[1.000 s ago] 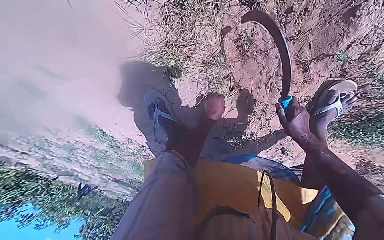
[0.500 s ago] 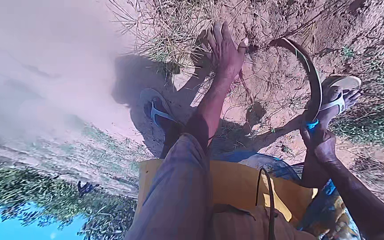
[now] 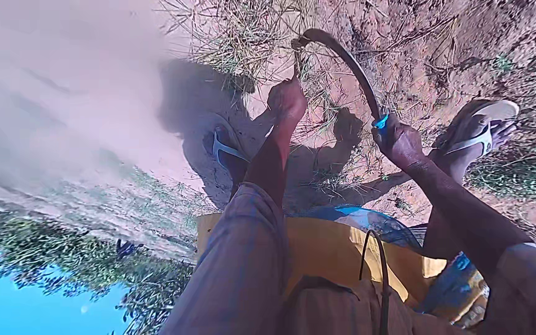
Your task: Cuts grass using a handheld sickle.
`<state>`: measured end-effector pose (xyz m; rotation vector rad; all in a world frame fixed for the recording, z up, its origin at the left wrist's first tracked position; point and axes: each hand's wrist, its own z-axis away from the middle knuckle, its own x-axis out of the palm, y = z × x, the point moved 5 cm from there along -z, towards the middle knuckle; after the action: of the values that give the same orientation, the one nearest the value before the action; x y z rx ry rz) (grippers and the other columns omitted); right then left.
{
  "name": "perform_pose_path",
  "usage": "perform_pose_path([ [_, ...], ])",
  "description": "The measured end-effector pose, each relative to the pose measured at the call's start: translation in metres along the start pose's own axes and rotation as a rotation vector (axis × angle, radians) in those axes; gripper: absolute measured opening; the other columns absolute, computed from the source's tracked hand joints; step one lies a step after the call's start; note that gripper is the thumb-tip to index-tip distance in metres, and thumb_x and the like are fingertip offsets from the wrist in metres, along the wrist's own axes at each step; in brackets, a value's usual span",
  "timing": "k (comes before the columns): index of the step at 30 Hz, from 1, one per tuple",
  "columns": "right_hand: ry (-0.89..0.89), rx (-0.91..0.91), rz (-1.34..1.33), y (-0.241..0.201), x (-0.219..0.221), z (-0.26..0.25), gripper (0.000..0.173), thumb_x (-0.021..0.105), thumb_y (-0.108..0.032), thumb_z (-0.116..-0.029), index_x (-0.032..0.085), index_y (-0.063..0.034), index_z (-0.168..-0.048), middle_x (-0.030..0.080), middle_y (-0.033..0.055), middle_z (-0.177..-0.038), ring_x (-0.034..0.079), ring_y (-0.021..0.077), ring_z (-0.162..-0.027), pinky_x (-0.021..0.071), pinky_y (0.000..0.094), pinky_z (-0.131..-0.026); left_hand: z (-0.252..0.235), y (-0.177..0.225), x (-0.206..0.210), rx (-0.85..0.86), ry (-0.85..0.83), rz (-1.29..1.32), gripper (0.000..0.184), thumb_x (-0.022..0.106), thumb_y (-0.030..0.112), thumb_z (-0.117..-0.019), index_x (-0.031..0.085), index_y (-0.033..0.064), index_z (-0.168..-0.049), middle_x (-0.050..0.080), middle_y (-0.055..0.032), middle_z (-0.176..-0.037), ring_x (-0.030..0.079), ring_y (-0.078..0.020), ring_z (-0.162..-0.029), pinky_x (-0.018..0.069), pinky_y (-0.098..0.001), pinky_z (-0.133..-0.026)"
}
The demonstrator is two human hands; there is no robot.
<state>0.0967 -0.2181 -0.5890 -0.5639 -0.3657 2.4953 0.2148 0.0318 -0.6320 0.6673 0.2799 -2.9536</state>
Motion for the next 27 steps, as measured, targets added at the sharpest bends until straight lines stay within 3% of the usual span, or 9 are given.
perform_pose_path([
  [3, -0.020, 0.093, 0.118, 0.059, 0.011, 0.041, 0.047, 0.052, -0.031, -0.1068, 0.055, 0.0124, -0.124, 0.067, 0.0381, -0.102, 0.066, 0.0586, -0.098, 0.0488, 0.0709, -0.080, 0.010, 0.005, -0.005, 0.048, -0.009, 0.008, 0.035, 0.048, 0.010, -0.1030, 0.061, 0.0010, -0.134, 0.063, -0.0248, -0.133, 0.059, -0.0437, -0.128, 0.0471, -0.0630, -0.103],
  [6, -0.005, 0.122, 0.126, 0.099, 0.009, 0.111, 0.051, 0.056, -0.030, -0.1034, 0.057, 0.0143, -0.128, 0.067, 0.0395, -0.102, 0.067, 0.0601, -0.096, 0.0494, 0.0716, -0.080, 0.023, 0.001, 0.000, 0.119, -0.026, -0.003, 0.034, 0.050, 0.012, -0.1030, 0.061, -0.0030, -0.132, 0.064, -0.0269, -0.130, 0.061, -0.0449, -0.125, 0.0474, -0.0621, -0.102],
  [10, 0.102, 0.020, 0.051, 0.074, -0.012, 0.115, 0.053, 0.056, -0.032, -0.1015, 0.060, 0.0162, -0.121, 0.068, 0.0372, -0.092, 0.068, 0.0574, -0.086, 0.0512, 0.0683, -0.074, 0.021, 0.002, 0.000, 0.129, -0.030, -0.007, 0.033, 0.052, 0.012, -0.1025, 0.062, -0.0036, -0.130, 0.065, -0.0265, -0.128, 0.061, -0.0446, -0.123, 0.0474, -0.0623, -0.101],
  [12, 0.102, -0.045, 0.023, 0.040, -0.021, 0.078, 0.052, 0.055, -0.035, -0.1020, 0.058, 0.0142, -0.119, 0.067, 0.0347, -0.088, 0.068, 0.0556, -0.083, 0.0510, 0.0679, -0.072, 0.022, 0.004, 0.000, 0.136, -0.028, -0.006, 0.033, 0.053, 0.011, -0.1019, 0.062, -0.0045, -0.130, 0.065, -0.0262, -0.129, 0.062, -0.0436, -0.124, 0.0479, -0.0603, -0.102],
  [15, -0.026, -0.011, 0.065, 0.000, -0.019, 0.019, 0.046, 0.055, -0.033, -0.1061, 0.054, 0.0107, -0.122, 0.066, 0.0347, -0.094, 0.068, 0.0564, -0.090, 0.0494, 0.0693, -0.073, 0.022, 0.003, 0.000, 0.128, -0.032, 0.005, 0.033, 0.053, 0.009, -0.1016, 0.061, -0.0045, -0.131, 0.064, -0.0261, -0.129, 0.061, -0.0432, -0.124, 0.0472, -0.0600, -0.103],
  [19, -0.062, 0.064, 0.132, 0.053, 0.018, 0.054, 0.050, 0.052, -0.031, -0.1068, 0.054, 0.0151, -0.125, 0.066, 0.0387, -0.101, 0.067, 0.0589, -0.097, 0.0492, 0.0706, -0.080, 0.043, 0.007, 0.009, 0.180, -0.142, -0.016, 0.037, 0.051, 0.010, -0.1038, 0.056, -0.0034, -0.138, 0.062, -0.0293, -0.132, 0.059, -0.0467, -0.127, 0.0450, -0.0636, -0.104],
  [21, -0.005, 0.040, 0.142, 0.077, 0.018, 0.098, 0.052, 0.054, -0.032, -0.1038, 0.058, 0.0153, -0.125, 0.068, 0.0387, -0.099, 0.068, 0.0594, -0.093, 0.0504, 0.0707, -0.079, 0.067, 0.006, 0.041, 0.281, -0.204, -0.054, 0.040, 0.053, 0.008, -0.0999, 0.059, -0.0008, -0.138, 0.066, -0.0289, -0.127, 0.062, -0.0472, -0.122, 0.0466, -0.0648, -0.101],
  [24, 0.069, 0.026, 0.106, 0.080, -0.008, 0.123, 0.051, 0.058, -0.031, -0.1015, 0.061, 0.0154, -0.121, 0.068, 0.0377, -0.095, 0.068, 0.0586, -0.087, 0.0514, 0.0694, -0.074, 0.101, 0.016, 0.065, 0.221, -0.345, 0.096, 0.046, 0.051, 0.002, -0.1025, 0.048, -0.0058, -0.148, 0.058, -0.0335, -0.139, 0.055, -0.0494, -0.132, 0.0396, -0.0625, -0.110],
  [27, 0.134, -0.029, 0.045, 0.071, -0.029, 0.117, 0.056, 0.055, -0.034, -0.1016, 0.059, 0.0188, -0.121, 0.067, 0.0396, -0.094, 0.068, 0.0596, -0.086, 0.0503, 0.0702, -0.075, 0.096, 0.014, 0.056, 0.147, -0.036, 0.179, 0.040, 0.052, 0.010, -0.1021, 0.058, -0.0051, -0.138, 0.057, -0.0296, -0.141, 0.053, -0.0464, -0.134, 0.0412, -0.0614, -0.109],
])
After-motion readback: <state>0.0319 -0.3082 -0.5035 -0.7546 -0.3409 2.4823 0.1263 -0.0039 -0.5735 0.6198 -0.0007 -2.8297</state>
